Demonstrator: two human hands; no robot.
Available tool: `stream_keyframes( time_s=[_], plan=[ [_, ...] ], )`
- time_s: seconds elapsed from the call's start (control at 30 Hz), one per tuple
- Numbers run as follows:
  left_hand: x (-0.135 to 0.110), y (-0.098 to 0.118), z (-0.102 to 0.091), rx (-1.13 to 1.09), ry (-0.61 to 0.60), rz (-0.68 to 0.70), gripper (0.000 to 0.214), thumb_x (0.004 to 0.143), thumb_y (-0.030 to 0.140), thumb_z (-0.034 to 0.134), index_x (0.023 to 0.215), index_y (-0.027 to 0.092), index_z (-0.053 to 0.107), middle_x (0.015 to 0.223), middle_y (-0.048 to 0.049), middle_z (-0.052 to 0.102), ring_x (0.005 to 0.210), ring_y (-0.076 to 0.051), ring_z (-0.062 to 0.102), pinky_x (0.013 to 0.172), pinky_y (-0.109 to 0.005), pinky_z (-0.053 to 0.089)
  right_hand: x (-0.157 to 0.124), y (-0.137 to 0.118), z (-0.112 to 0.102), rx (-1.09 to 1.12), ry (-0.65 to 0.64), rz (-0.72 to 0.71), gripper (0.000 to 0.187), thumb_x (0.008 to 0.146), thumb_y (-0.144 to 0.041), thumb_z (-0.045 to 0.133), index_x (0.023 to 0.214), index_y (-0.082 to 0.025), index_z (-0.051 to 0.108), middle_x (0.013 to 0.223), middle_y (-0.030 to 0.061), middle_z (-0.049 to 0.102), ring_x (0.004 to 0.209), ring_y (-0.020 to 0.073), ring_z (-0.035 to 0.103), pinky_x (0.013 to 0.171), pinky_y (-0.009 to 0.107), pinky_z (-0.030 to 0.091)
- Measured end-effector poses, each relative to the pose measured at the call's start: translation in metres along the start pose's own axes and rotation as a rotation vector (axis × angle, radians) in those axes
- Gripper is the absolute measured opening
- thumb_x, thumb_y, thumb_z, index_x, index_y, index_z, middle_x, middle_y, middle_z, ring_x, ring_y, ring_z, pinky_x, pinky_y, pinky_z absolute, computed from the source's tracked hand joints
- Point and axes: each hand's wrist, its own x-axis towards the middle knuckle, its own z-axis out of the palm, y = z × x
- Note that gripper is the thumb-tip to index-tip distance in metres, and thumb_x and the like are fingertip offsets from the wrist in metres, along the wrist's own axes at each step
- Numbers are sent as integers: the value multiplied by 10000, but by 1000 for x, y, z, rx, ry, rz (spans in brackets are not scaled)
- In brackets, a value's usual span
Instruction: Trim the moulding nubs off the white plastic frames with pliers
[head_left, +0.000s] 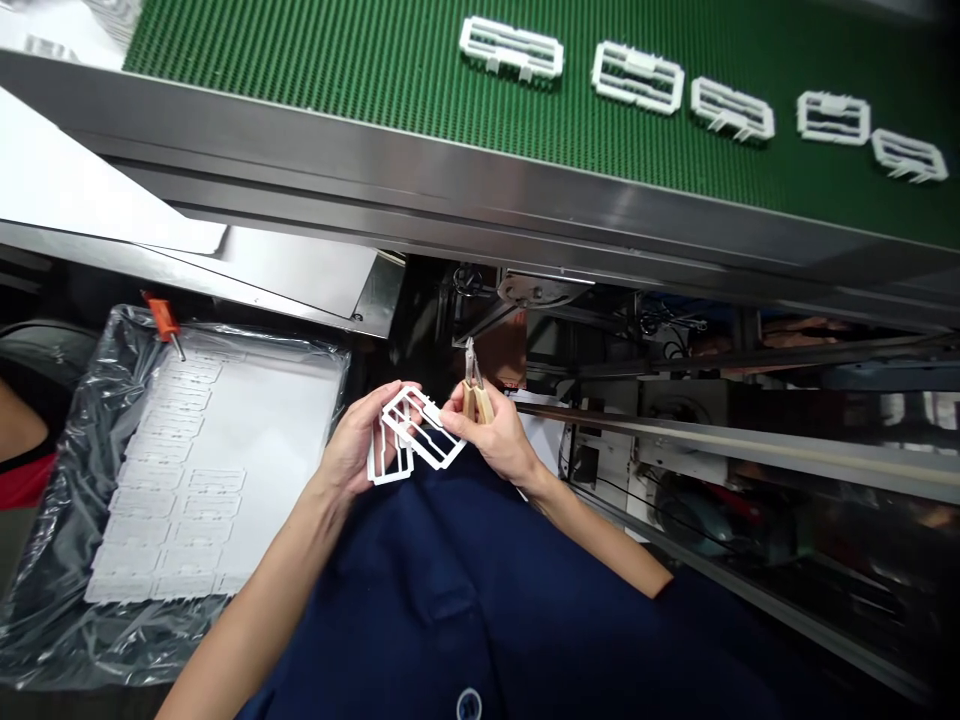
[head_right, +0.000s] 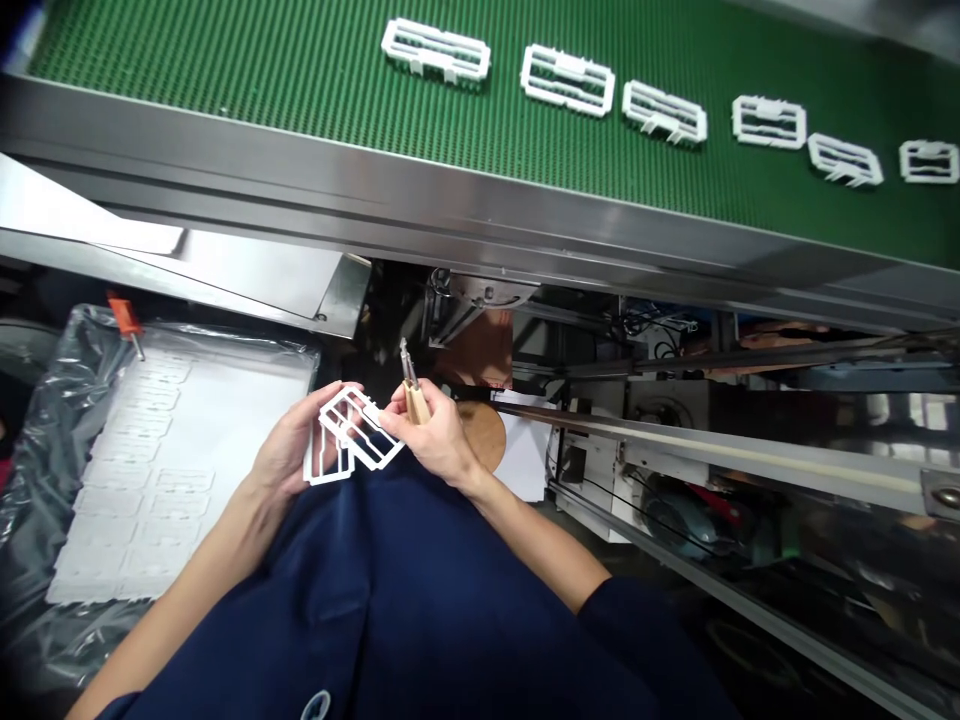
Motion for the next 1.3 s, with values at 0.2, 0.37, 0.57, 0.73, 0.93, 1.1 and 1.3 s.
stream_keyframes(
  time_s=[0.2, 0.37, 0.57, 0.73, 0.93, 1.1, 1.3],
  plan=[
    [2, 4, 2, -14, -91, -35, 428, 965, 365, 384, 859, 82, 687, 701, -98, 683, 615, -156, 659, 579, -227, 551, 1, 8, -5, 66, 23, 1, 306, 700, -314, 730, 867, -186, 508, 749, -18, 555, 640, 98, 489, 611, 241, 412],
    [1, 5, 2, 24, -97, -18, 394, 950, 376, 421, 870, 89, 680, 700, -92, 683, 616, -155, 660, 581, -222, 548, 3, 8, -6, 88, 18, 4, 330, 691, -324, 742, 876, -189, 503, 746, -19, 554, 639, 101, 491, 610, 239, 416],
    [2, 6, 0, 31, -104, -10, 373, 948, 342, 421, 864, 89, 681, 700, -91, 684, 591, -154, 652, 564, -225, 538, 4, 12, -6, 124, 6, -15, 283, 721, -275, 724, 879, -190, 506, 751, -21, 544, 633, 90, 477, 608, 233, 400],
    [-5, 3, -2, 66, -193, 59, 266, 848, 316, 627, 1013, 113, 678, 864, -86, 704, 781, -170, 669, 723, -238, 547, 5, 14, -3, 194, 42, -6, 296, 710, -291, 727, 881, -192, 506, 761, -21, 545, 647, 91, 485, 617, 229, 413],
    [-9, -3, 3, 145, -211, 104, 393, 804, 394, 669, 1117, 157, 653, 972, -71, 688, 773, -174, 661, 672, -246, 558, -5, 15, 14, 110, 4, 20, 310, 716, -357, 713, 874, -201, 496, 775, -15, 553, 660, 115, 531, 655, 257, 456],
    [-12, -1, -4, 202, -125, 48, 604, 753, 655, 585, 996, 115, 700, 779, -64, 671, 617, -140, 624, 507, -194, 509, -6, -6, -4, -534, -43, -190, 206, 834, -369, 580, 949, -199, 559, 847, 22, 595, 740, 145, 547, 704, 273, 440],
    [-20, 3, -7, 404, -158, 33, 713, 713, 745, 523, 1005, 117, 695, 795, -102, 680, 635, -170, 624, 539, -219, 501, 12, -34, -42, -1247, -252, -515, 224, 825, -240, 514, 1023, -164, 583, 890, 66, 606, 800, 182, 513, 762, 302, 395]
  ],
)
